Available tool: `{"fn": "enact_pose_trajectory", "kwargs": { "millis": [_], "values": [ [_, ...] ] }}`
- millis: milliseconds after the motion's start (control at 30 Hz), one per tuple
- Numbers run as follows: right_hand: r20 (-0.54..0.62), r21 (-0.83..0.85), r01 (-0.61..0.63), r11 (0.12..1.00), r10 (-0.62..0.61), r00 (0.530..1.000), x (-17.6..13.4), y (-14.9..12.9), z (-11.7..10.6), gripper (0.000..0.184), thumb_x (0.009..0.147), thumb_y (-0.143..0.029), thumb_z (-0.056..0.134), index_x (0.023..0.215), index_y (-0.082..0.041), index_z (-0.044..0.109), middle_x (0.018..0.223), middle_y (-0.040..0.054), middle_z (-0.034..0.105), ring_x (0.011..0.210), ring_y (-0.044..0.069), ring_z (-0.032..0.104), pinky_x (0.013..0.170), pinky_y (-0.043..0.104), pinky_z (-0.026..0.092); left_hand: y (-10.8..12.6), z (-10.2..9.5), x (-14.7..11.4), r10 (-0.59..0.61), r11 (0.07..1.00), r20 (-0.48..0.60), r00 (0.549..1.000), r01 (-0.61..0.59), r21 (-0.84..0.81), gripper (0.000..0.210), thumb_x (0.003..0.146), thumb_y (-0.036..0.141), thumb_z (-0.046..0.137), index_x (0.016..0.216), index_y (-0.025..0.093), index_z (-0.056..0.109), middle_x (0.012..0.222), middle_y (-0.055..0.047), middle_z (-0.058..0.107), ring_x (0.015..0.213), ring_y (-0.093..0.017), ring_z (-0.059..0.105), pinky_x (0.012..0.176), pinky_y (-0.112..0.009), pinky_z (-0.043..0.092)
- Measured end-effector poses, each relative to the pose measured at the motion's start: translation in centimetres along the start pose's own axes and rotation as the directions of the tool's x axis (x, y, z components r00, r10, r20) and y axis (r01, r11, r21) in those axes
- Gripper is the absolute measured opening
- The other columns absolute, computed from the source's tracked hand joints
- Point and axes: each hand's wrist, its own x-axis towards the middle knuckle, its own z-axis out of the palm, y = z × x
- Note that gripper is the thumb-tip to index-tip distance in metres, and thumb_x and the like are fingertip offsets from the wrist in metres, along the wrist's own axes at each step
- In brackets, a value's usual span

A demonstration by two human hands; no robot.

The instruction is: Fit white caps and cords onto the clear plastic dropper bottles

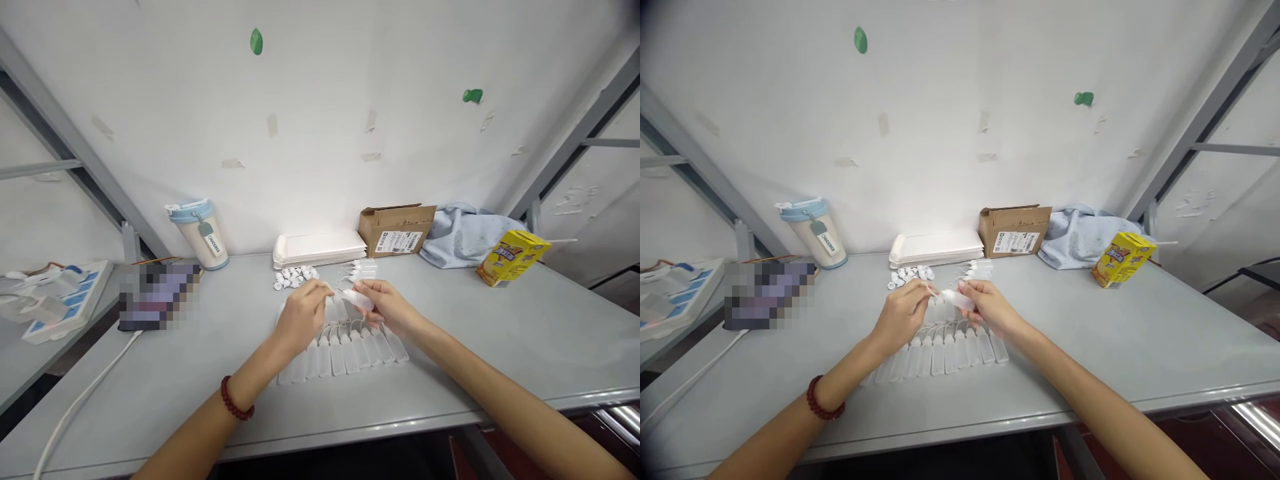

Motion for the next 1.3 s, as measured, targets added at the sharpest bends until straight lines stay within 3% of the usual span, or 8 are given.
{"fn": "enact_pose_trajectory", "kwargs": {
  "millis": [100,167,367,533,667,833,1000,1300],
  "values": [
    [-0.090,0.015,0.050,0.999,-0.049,0.995,0.2,-0.6,-1.1,0.043,0.075,-0.055,0.060,0.065,-0.015,0.051,0.054,-0.0044,0.050,0.035,0.002,0.027,0.037,0.019,0.034,-1.6,-0.8,0.4,-0.240,0.966,0.035,0.970,0.235,0.106,0.026,0.081,0.005,0.042,0.087,0.017,0.064,0.090,-0.005,0.065,0.080,-0.017,0.061,0.074,-0.030,0.049],
    [-0.095,-0.007,0.075,0.997,-0.075,0.993,0.5,-0.8,-2.1,0.045,0.074,-0.057,0.060,0.062,-0.015,0.051,0.056,-0.0035,0.049,0.038,0.002,0.030,0.042,0.021,0.038,-3.3,-1.3,0.5,-0.321,0.929,0.057,0.946,0.302,0.215,0.026,0.081,0.007,0.042,0.089,0.016,0.065,0.091,-0.007,0.065,0.084,-0.019,0.060,0.077,-0.033,0.048],
    [-0.134,-0.143,0.053,0.988,-0.072,0.988,1.0,-0.8,-4.1,0.041,0.074,-0.055,0.062,0.071,-0.014,0.056,0.063,-0.0012,0.055,0.045,0.005,0.043,0.055,0.025,0.045,-7.0,-1.7,0.2,-0.306,0.910,0.152,0.940,0.242,0.337,0.023,0.082,0.013,0.047,0.090,0.016,0.068,0.094,-0.008,0.066,0.091,-0.024,0.055,0.083,-0.037,0.046],
    [-0.130,-0.227,0.012,0.974,-0.042,0.991,1.3,-0.8,-4.6,0.033,0.070,-0.044,0.069,0.077,-0.013,0.059,0.074,0.0035,0.063,0.055,0.009,0.054,0.061,0.027,0.048,-7.4,-1.3,0.0,-0.295,0.916,0.208,0.933,0.214,0.339,0.026,0.084,0.015,0.045,0.093,0.017,0.069,0.093,-0.007,0.067,0.091,-0.023,0.054,0.083,-0.036,0.046],
    [-0.196,-0.380,0.002,0.925,-0.083,0.977,1.8,-0.3,-4.9,0.027,0.067,-0.036,0.071,0.077,-0.014,0.059,0.064,0.0023,0.063,0.056,0.012,0.058,0.061,0.027,0.048,-7.6,-1.3,0.0,-0.312,0.909,0.216,0.925,0.224,0.351,0.026,0.083,0.016,0.045,0.092,0.019,0.070,0.092,-0.006,0.067,0.091,-0.023,0.055,0.084,-0.037,0.045],
    [-0.188,-0.603,0.070,0.794,-0.226,0.956,2.5,0.6,-5.6,0.021,0.064,-0.031,0.070,0.073,-0.016,0.057,0.061,0.0007,0.063,0.056,0.015,0.058,0.055,0.028,0.046,-7.6,-1.3,0.1,-0.343,0.899,0.225,0.912,0.248,0.362,0.026,0.080,0.013,0.046,0.090,0.018,0.070,0.090,-0.007,0.068,0.090,-0.024,0.057,0.084,-0.036,0.045],
    [-0.127,-0.875,0.067,0.479,-0.362,0.924,2.7,1.2,-6.1,0.009,0.072,-0.023,0.061,0.076,-0.016,0.059,0.073,0.0038,0.066,0.065,0.016,0.059,0.060,0.027,0.046,-7.3,-1.5,0.2,-0.363,0.897,0.242,0.900,0.267,0.353,0.027,0.078,0.012,0.046,0.087,0.019,0.071,0.089,-0.007,0.069,0.083,-0.021,0.061,0.078,-0.032,0.047],
    [-0.128,-0.943,0.009,0.333,-0.388,0.913,2.7,1.6,-6.1,0.007,0.074,-0.020,0.058,0.079,-0.015,0.058,0.083,0.0076,0.064,0.064,0.016,0.055,0.060,0.027,0.040,-6.9,-1.7,0.4,-0.417,0.882,0.213,0.884,0.337,0.328,0.027,0.077,0.014,0.047,0.087,0.020,0.071,0.085,-0.006,0.070,0.079,-0.021,0.063,0.076,-0.031,0.047]
  ]
}}
